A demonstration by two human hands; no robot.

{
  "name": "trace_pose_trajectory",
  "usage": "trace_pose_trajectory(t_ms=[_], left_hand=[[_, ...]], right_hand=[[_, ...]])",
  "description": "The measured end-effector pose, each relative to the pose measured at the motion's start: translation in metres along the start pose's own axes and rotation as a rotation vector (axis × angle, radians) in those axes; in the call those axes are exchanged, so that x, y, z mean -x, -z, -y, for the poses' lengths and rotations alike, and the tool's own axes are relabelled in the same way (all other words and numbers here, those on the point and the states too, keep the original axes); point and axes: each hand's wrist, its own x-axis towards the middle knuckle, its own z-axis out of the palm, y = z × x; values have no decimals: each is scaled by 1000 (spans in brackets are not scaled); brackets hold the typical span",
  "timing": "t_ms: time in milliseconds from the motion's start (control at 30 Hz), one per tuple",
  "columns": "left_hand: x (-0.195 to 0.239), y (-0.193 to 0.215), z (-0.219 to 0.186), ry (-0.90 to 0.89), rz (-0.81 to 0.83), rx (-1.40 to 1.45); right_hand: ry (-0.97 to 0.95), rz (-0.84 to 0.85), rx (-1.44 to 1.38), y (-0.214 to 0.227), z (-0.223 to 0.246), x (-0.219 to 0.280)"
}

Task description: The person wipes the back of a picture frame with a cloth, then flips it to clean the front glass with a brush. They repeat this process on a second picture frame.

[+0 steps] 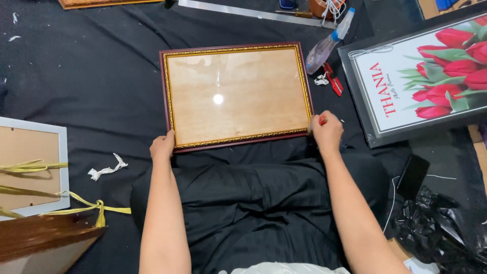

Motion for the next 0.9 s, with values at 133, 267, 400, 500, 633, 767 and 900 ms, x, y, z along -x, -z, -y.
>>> trace_pose_trajectory(t_ms=[133,267,400,500,633,767,900], left_hand=[[-1,0,-2,-15,16,61],[-19,-5,10,15,13,145],[-1,11,-2,-11,2,439],[6,19,-5,15,-17,669],[21,30,-13,66,-21,895],[18,34,-2,44,-51,1004],[15,35,2,77,-25,1125]], right_hand=[[187,62,-80,-37,78,56],[208,251,-338,-44,119,86],[-93,260,-303,-43,41,39],[-103,103,-131,-16,-38,-7],[53,-123,163,29,-69,-34],[76,-94,166,6,-31,-4],[262,222,-97,0,69,54]])
